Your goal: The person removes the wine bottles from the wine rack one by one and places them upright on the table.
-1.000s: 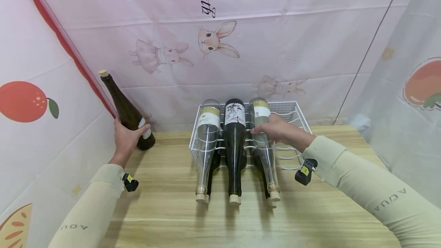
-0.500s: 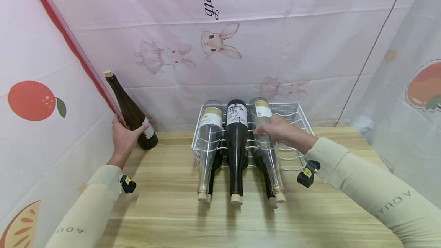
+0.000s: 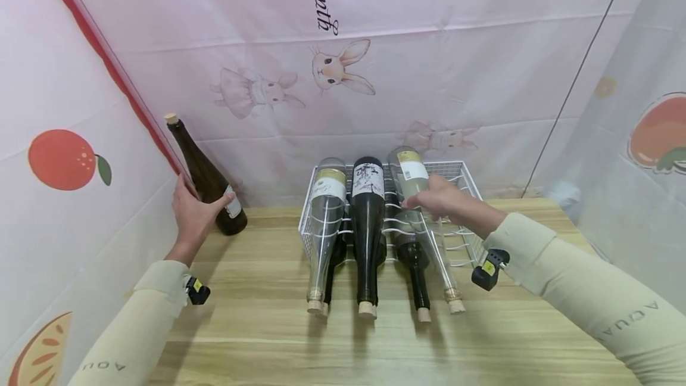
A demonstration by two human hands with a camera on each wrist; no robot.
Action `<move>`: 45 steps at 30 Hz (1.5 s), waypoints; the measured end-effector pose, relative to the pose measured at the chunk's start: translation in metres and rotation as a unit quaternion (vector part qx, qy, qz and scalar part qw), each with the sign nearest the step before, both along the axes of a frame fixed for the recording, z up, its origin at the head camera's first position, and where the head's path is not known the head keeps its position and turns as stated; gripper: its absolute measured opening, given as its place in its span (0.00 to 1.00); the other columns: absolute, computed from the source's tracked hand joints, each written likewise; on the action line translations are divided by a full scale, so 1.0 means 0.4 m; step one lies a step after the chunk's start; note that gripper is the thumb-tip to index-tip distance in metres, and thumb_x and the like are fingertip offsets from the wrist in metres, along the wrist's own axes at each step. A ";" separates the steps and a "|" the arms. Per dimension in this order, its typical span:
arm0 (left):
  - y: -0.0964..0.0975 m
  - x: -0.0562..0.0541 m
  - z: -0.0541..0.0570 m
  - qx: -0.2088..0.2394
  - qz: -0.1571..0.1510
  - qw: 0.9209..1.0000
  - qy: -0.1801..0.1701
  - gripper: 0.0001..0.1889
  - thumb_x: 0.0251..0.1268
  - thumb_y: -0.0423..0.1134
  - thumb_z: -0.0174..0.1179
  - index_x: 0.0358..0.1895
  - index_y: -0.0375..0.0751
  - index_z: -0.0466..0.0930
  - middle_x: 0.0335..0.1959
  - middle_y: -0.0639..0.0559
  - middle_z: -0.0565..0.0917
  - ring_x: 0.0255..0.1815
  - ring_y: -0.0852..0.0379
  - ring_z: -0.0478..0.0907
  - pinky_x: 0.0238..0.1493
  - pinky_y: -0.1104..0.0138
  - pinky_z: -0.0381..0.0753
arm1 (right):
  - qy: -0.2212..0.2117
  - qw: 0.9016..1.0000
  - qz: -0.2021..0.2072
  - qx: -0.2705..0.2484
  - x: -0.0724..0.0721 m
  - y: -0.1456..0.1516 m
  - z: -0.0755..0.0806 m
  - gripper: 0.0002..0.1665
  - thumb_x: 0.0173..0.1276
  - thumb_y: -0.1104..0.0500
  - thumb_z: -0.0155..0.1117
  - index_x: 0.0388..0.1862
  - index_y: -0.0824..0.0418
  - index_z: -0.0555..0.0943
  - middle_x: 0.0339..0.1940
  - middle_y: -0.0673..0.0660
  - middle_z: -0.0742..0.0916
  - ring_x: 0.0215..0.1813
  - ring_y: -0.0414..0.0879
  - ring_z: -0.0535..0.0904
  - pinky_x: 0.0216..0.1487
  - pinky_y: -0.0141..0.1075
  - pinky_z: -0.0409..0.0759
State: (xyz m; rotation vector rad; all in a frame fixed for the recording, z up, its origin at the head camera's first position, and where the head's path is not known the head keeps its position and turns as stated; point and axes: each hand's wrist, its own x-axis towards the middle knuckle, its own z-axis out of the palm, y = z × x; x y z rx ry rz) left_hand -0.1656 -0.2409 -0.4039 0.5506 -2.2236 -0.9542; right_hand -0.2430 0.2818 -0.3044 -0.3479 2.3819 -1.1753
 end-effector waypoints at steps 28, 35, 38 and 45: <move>0.057 0.021 0.062 -0.147 -0.019 0.987 0.067 0.69 0.42 0.52 0.85 0.85 0.43 0.44 0.86 0.40 0.47 0.87 0.38 0.41 0.85 0.39 0.45 | 0.153 0.987 0.027 0.033 0.006 0.046 0.076 0.58 0.61 0.60 0.74 0.81 0.74 0.51 0.61 0.78 0.79 0.54 0.64 0.82 0.55 0.53 0.84; 0.093 0.025 0.087 -0.182 -0.037 0.981 0.060 0.69 0.42 0.53 0.85 0.85 0.44 0.45 0.86 0.38 0.48 0.87 0.36 0.40 0.84 0.37 0.45 | 0.235 0.969 0.030 0.067 0.006 0.049 0.091 0.57 0.57 0.60 0.78 0.79 0.74 0.57 0.66 0.79 0.76 0.60 0.71 0.78 0.62 0.65 0.79; 0.117 0.023 0.102 -0.210 -0.056 0.974 0.071 0.69 0.42 0.53 0.85 0.84 0.41 0.46 0.85 0.35 0.50 0.86 0.34 0.41 0.85 0.37 0.43 | 0.269 0.960 0.024 0.073 0.012 0.049 0.091 0.55 0.56 0.61 0.79 0.78 0.72 0.59 0.65 0.77 0.77 0.61 0.72 0.77 0.61 0.67 0.78; 0.187 0.022 0.149 -0.244 -0.095 0.962 0.078 0.69 0.42 0.53 0.85 0.84 0.41 0.47 0.85 0.36 0.51 0.87 0.33 0.41 0.84 0.36 0.49 | 0.342 0.934 0.018 0.097 0.031 0.049 0.089 0.62 0.57 0.63 0.78 0.83 0.69 0.52 0.78 0.78 0.65 0.76 0.77 0.58 0.73 0.76 0.61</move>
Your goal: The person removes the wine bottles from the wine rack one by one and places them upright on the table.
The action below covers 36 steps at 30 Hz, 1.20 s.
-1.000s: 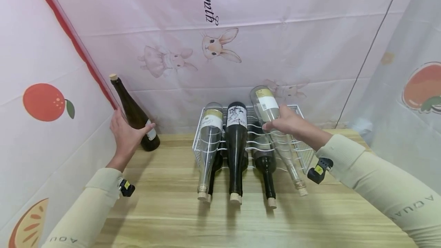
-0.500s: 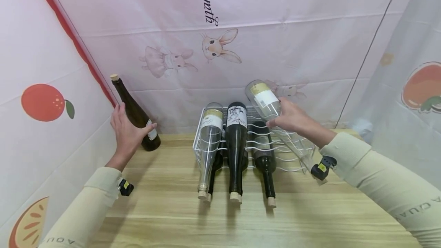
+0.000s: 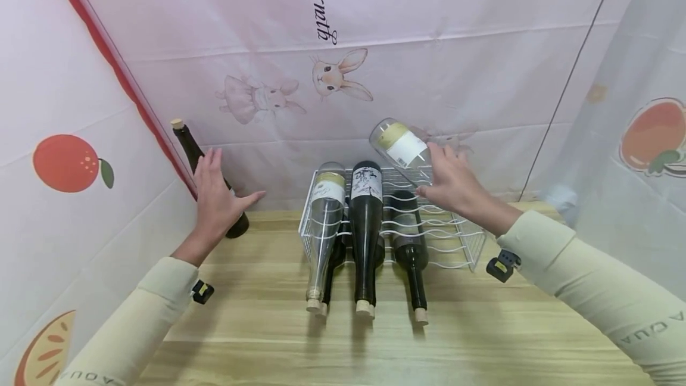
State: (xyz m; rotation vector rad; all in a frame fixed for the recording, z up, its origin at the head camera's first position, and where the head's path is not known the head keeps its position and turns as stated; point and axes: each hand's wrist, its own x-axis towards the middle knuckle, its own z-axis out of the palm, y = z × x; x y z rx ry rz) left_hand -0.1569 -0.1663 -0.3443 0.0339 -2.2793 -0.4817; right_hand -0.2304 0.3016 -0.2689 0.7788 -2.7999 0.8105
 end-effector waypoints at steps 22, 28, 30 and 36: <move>0.178 0.004 0.095 -0.144 -0.114 0.981 0.061 0.67 0.35 0.54 0.87 0.80 0.37 0.56 0.81 0.35 0.61 0.84 0.33 0.52 0.85 0.43 0.54 | 0.270 0.959 0.070 0.053 0.017 -0.004 0.001 0.52 0.51 0.70 0.77 0.75 0.71 0.64 0.69 0.74 0.75 0.60 0.73 0.73 0.62 0.63 0.73; 0.215 0.008 0.116 -0.197 -0.128 0.969 0.073 0.65 0.40 0.58 0.84 0.80 0.36 0.56 0.81 0.34 0.61 0.83 0.32 0.54 0.86 0.46 0.53 | 0.335 0.935 0.097 0.064 0.017 -0.020 -0.001 0.48 0.50 0.72 0.75 0.72 0.70 0.67 0.65 0.73 0.78 0.60 0.73 0.75 0.58 0.66 0.78; 0.231 0.009 0.124 -0.211 -0.130 0.966 0.078 0.64 0.41 0.60 0.83 0.80 0.36 0.56 0.81 0.34 0.61 0.83 0.31 0.55 0.86 0.46 0.54 | 0.340 0.932 0.095 0.077 0.021 -0.026 0.000 0.48 0.51 0.71 0.74 0.73 0.69 0.67 0.65 0.72 0.78 0.60 0.74 0.75 0.54 0.67 0.80; 0.288 0.017 0.145 -0.248 -0.146 0.954 0.088 0.64 0.41 0.61 0.83 0.79 0.34 0.57 0.79 0.32 0.64 0.82 0.32 0.58 0.85 0.47 0.57 | 0.371 0.917 0.114 0.095 0.039 -0.057 0.003 0.38 0.59 0.71 0.62 0.71 0.68 0.68 0.64 0.69 0.78 0.59 0.72 0.76 0.51 0.64 0.80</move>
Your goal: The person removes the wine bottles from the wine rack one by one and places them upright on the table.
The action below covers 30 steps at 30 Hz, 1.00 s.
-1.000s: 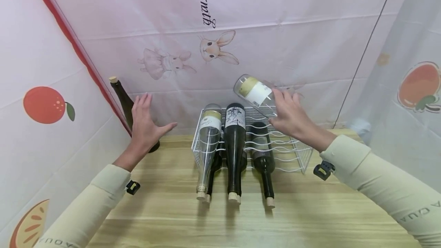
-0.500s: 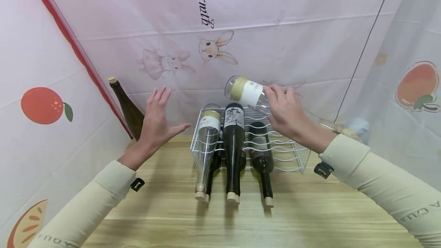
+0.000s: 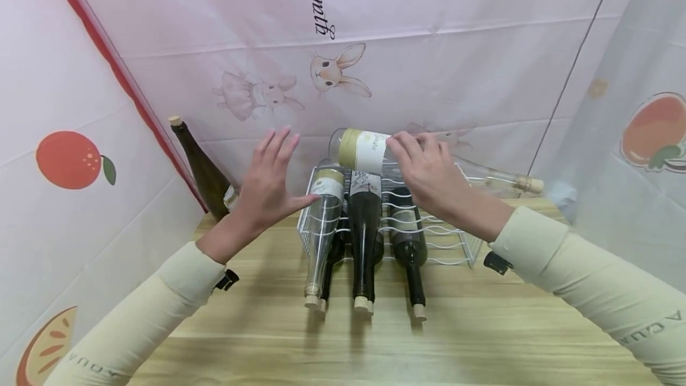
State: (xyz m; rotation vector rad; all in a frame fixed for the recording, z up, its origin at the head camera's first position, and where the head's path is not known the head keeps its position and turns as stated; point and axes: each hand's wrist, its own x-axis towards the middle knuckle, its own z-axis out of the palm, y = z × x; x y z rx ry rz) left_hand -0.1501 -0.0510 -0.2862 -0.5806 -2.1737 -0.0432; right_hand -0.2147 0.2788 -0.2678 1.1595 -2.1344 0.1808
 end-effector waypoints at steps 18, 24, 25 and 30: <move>0.107 0.003 0.026 -0.047 0.011 0.998 -0.029 0.65 0.37 0.64 0.83 0.79 0.36 0.60 0.77 0.36 0.69 0.78 0.37 0.66 0.83 0.52 0.63 | 0.084 0.994 0.046 0.056 0.059 -0.070 0.011 0.40 0.60 0.74 0.66 0.71 0.65 0.67 0.66 0.67 0.77 0.59 0.70 0.78 0.52 0.62 0.84; 0.125 0.005 0.030 -0.055 0.000 0.998 -0.025 0.62 0.39 0.64 0.83 0.77 0.35 0.63 0.76 0.39 0.72 0.73 0.40 0.70 0.78 0.55 0.70 | 0.098 0.991 0.057 0.067 0.067 -0.081 0.005 0.45 0.56 0.72 0.73 0.73 0.65 0.68 0.68 0.67 0.78 0.61 0.70 0.78 0.53 0.60 0.84; 0.128 0.005 0.031 -0.053 -0.003 0.998 -0.027 0.61 0.40 0.63 0.83 0.77 0.35 0.63 0.76 0.40 0.72 0.73 0.41 0.71 0.77 0.55 0.71 | 0.104 0.991 0.058 0.068 0.067 -0.083 0.004 0.45 0.55 0.71 0.74 0.72 0.64 0.68 0.68 0.66 0.78 0.61 0.70 0.78 0.53 0.59 0.84; 0.140 0.006 0.035 -0.047 -0.006 0.998 -0.032 0.60 0.39 0.61 0.84 0.76 0.35 0.65 0.73 0.41 0.75 0.71 0.42 0.73 0.75 0.55 0.74 | 0.134 0.986 0.058 0.078 0.069 -0.091 0.002 0.45 0.54 0.70 0.75 0.72 0.64 0.69 0.68 0.65 0.78 0.61 0.68 0.77 0.52 0.57 0.83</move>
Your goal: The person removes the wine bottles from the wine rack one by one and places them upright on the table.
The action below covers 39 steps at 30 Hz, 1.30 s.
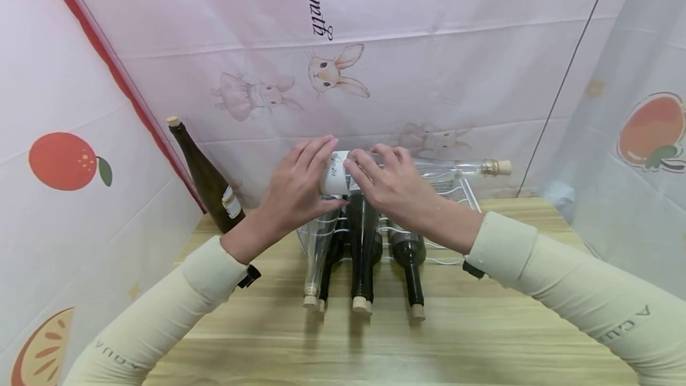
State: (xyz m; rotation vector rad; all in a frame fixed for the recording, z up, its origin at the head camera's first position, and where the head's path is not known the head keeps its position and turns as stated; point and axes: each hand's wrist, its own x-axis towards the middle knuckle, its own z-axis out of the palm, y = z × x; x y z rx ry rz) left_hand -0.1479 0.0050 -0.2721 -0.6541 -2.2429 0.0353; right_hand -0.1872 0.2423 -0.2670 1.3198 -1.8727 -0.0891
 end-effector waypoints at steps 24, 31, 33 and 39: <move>0.048 0.005 0.005 -0.005 0.018 1.000 -0.019 0.48 0.44 0.59 0.81 0.70 0.40 0.76 0.63 0.47 0.85 0.60 0.48 0.82 0.58 0.57 0.86 | 0.092 0.995 0.034 0.028 0.008 -0.006 -0.005 0.53 0.44 0.60 0.88 0.71 0.63 0.73 0.67 0.64 0.81 0.64 0.64 0.75 0.60 0.60 0.81; 0.045 0.002 0.008 -0.015 0.022 1.000 0.005 0.44 0.42 0.60 0.82 0.64 0.41 0.79 0.58 0.48 0.87 0.55 0.48 0.84 0.49 0.57 0.86 | 0.095 0.994 0.041 0.030 0.004 -0.007 -0.006 0.60 0.36 0.55 0.91 0.72 0.61 0.72 0.68 0.65 0.79 0.65 0.63 0.74 0.61 0.60 0.80; 0.043 0.000 0.010 -0.024 0.026 0.999 0.014 0.43 0.41 0.60 0.81 0.62 0.42 0.80 0.57 0.49 0.88 0.54 0.48 0.85 0.45 0.57 0.87 | 0.097 0.994 0.043 0.028 0.002 -0.009 -0.006 0.62 0.34 0.54 0.91 0.72 0.61 0.72 0.68 0.66 0.79 0.65 0.63 0.73 0.61 0.60 0.80; 0.037 -0.003 0.021 -0.043 0.036 0.998 0.034 0.39 0.41 0.57 0.79 0.58 0.41 0.80 0.53 0.49 0.89 0.46 0.46 0.86 0.34 0.56 0.85 | 0.145 0.988 0.053 0.012 -0.004 -0.022 -0.009 0.56 0.39 0.57 0.87 0.71 0.62 0.73 0.66 0.65 0.80 0.64 0.61 0.73 0.65 0.55 0.77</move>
